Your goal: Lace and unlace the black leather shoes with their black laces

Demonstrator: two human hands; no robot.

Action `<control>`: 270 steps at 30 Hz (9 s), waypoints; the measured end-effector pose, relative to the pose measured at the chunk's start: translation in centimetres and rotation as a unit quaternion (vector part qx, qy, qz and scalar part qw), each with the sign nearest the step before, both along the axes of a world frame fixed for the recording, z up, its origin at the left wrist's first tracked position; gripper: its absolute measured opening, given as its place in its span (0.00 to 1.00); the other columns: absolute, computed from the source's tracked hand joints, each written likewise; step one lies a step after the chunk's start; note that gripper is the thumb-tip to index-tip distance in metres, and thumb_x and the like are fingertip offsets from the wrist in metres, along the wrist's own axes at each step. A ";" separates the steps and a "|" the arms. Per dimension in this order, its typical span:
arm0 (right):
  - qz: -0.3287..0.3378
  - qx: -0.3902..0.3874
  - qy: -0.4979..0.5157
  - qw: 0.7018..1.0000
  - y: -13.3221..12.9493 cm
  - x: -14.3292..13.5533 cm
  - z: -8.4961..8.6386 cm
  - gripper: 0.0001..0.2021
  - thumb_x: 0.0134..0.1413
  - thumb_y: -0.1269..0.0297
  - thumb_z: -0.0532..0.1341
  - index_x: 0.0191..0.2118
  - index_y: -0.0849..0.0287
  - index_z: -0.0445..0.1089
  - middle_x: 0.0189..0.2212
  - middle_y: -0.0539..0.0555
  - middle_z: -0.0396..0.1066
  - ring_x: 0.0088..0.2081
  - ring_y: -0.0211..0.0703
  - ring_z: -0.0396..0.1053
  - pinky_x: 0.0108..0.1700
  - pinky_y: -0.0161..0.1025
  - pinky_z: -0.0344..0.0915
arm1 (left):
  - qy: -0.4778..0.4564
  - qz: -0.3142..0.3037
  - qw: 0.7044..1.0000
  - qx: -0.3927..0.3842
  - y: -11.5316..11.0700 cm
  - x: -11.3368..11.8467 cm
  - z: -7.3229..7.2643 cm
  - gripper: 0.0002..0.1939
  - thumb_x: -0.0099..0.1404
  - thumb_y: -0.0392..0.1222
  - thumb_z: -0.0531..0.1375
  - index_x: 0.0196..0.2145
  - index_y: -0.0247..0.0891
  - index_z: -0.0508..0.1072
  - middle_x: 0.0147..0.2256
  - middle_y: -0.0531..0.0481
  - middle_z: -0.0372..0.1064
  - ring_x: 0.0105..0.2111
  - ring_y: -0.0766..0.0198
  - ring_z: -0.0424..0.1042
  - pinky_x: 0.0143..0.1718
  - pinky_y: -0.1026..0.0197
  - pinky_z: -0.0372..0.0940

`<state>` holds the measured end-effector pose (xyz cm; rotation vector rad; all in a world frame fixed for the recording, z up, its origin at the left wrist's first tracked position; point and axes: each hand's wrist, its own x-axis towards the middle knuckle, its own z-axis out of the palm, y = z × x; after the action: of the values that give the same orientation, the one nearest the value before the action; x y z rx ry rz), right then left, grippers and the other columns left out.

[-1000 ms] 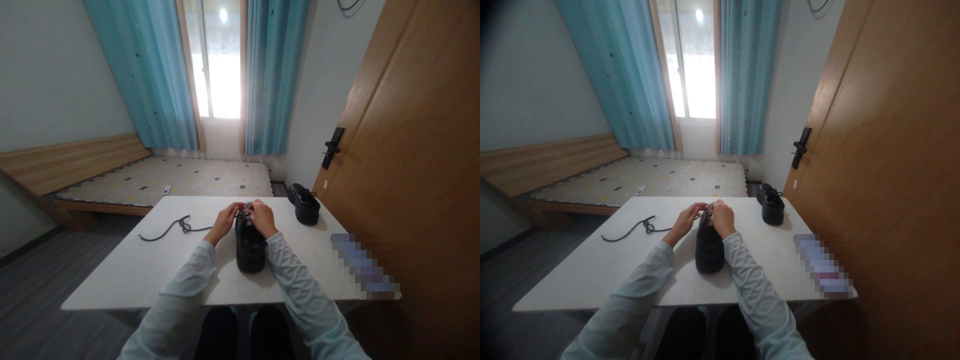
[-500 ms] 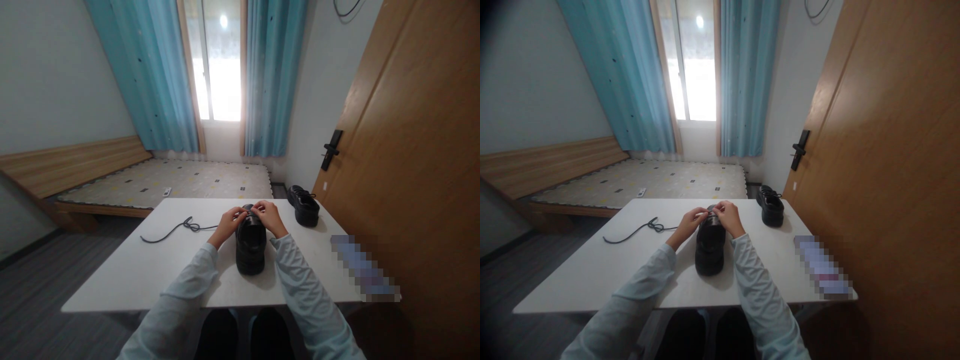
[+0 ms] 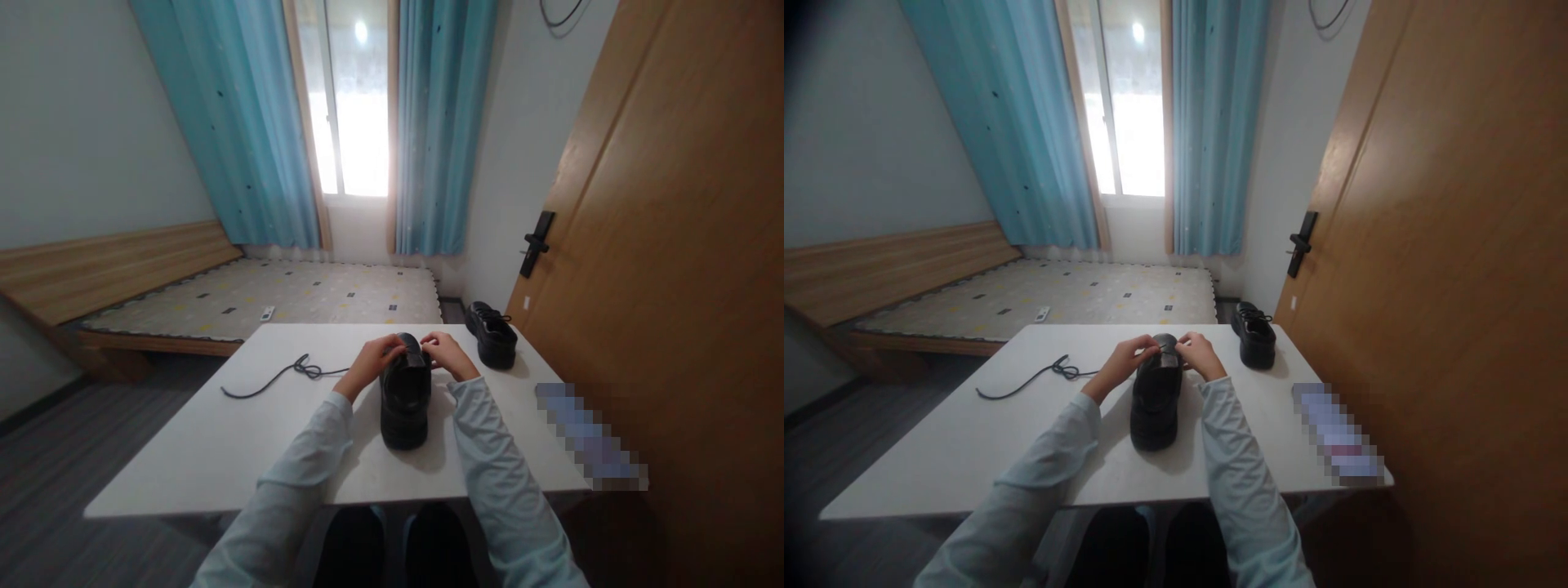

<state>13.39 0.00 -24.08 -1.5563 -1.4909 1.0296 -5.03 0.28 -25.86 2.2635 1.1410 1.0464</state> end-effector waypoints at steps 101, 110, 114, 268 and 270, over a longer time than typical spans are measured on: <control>-0.162 0.378 0.305 0.859 0.6 5.3 1.6 0.12 0.52 0.55 0.59 0.34 0.56 0.57 0.32 0.50 0.72 0.27 0.34 0.71 0.29 0.32 0.68 | 0.293 0.341 0.880 -0.152 0.2 -8.1 -0.3 0.13 0.59 0.48 0.58 0.38 0.40 0.75 0.41 0.41 0.74 0.42 0.51 0.72 0.40 0.57 0.65; -0.178 0.445 0.336 0.811 -0.6 5.3 2.5 0.11 0.56 0.55 0.57 0.36 0.54 0.54 0.27 0.44 0.66 0.21 0.32 0.67 0.26 0.32 0.67 | 0.299 0.463 0.797 -0.246 -0.1 -11.4 -1.6 0.20 0.59 0.45 0.56 0.48 0.36 0.70 0.51 0.32 0.63 0.50 0.41 0.65 0.39 0.51 0.64; -0.189 0.460 0.322 0.805 -0.6 5.2 2.5 0.11 0.56 0.54 0.57 0.34 0.54 0.54 0.24 0.43 0.62 0.20 0.31 0.63 0.22 0.29 0.63 | 0.293 0.445 0.812 -0.240 -0.9 -12.1 -1.6 0.17 0.58 0.35 0.53 0.46 0.33 0.69 0.45 0.31 0.67 0.44 0.47 0.70 0.36 0.56 0.64; 0.049 0.273 -0.315 0.907 -1.3 -0.6 0.5 0.29 0.40 0.40 0.64 0.44 0.55 0.68 0.35 0.54 0.72 0.42 0.52 0.66 0.42 0.44 0.55 | -0.261 -0.012 0.965 -0.004 0.5 1.0 13.6 0.05 0.60 0.38 0.55 0.29 0.36 0.61 0.25 0.55 0.68 0.23 0.70 0.71 0.22 0.69 0.66; 0.049 0.264 -0.283 0.921 -1.1 -0.5 0.3 0.31 0.36 0.41 0.67 0.44 0.57 0.67 0.35 0.54 0.71 0.40 0.50 0.66 0.39 0.41 0.56 | -0.264 -0.003 0.964 0.016 0.7 0.9 14.9 0.05 0.61 0.38 0.55 0.29 0.36 0.61 0.25 0.55 0.68 0.22 0.71 0.71 0.22 0.70 0.66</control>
<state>12.90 -1.10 -23.75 -1.4384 -2.0404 0.1657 -4.12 0.96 -11.01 1.8328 0.8874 1.5505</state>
